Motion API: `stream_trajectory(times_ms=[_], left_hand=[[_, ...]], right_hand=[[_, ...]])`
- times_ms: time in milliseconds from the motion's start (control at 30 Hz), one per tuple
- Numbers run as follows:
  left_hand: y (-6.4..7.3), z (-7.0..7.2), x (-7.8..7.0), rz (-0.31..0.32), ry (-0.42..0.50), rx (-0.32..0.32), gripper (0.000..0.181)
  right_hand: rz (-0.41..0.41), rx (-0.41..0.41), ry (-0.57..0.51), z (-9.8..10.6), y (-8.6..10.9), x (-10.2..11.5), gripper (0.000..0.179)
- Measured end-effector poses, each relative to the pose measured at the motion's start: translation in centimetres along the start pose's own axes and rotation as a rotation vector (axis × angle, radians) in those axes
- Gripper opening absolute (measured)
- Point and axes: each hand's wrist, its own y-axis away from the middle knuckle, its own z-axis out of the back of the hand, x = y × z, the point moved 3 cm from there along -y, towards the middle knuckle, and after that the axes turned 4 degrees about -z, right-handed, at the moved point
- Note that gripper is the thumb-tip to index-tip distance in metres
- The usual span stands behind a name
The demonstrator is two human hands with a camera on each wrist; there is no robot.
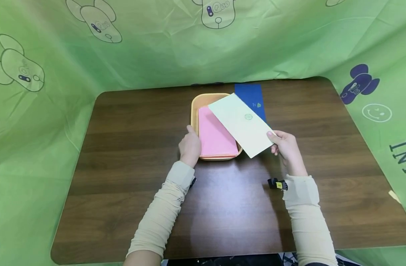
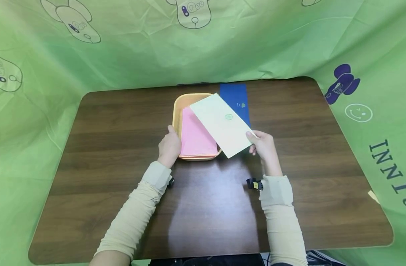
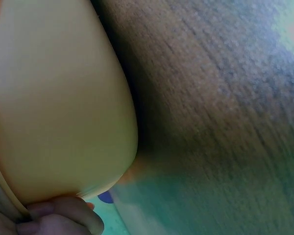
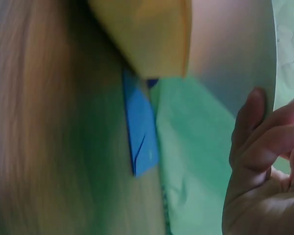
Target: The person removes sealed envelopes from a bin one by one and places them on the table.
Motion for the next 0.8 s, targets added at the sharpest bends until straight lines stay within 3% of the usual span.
stream_trajectory(times_ms=[100, 333, 467, 633, 700, 800], left_hand=[[0.0, 0.1, 0.0, -0.004, -0.001, -0.012, 0.022], [0.1, 0.1, 0.0, -0.016, -0.027, -0.027, 0.023], [0.1, 0.2, -0.1, -0.002, -0.027, -0.023, 0.023], [0.3, 0.2, -0.1, 0.006, -0.026, -0.004, 0.025], [0.3, 0.1, -0.1, 0.005, -0.029, -0.003, 0.026], [0.3, 0.1, -0.1, -0.001, -0.03, -0.002, 0.025]], right_hand=[[0.008, -0.046, -0.043, 1.1, -0.4, -0.2, 0.014], [-0.043, -0.405, -0.225, 4.3, -3.0, -0.1, 0.007], [-0.07, -0.496, -0.253, 5.9, -4.8, 0.5, 0.01], [-0.148, -0.53, -0.215, 7.6, -6.1, -0.1, 0.015], [-0.183, -0.519, -0.116, 8.0, -6.5, -0.5, 0.026], [-0.222, -0.485, 0.132, 8.1, -6.8, -0.8, 0.06]])
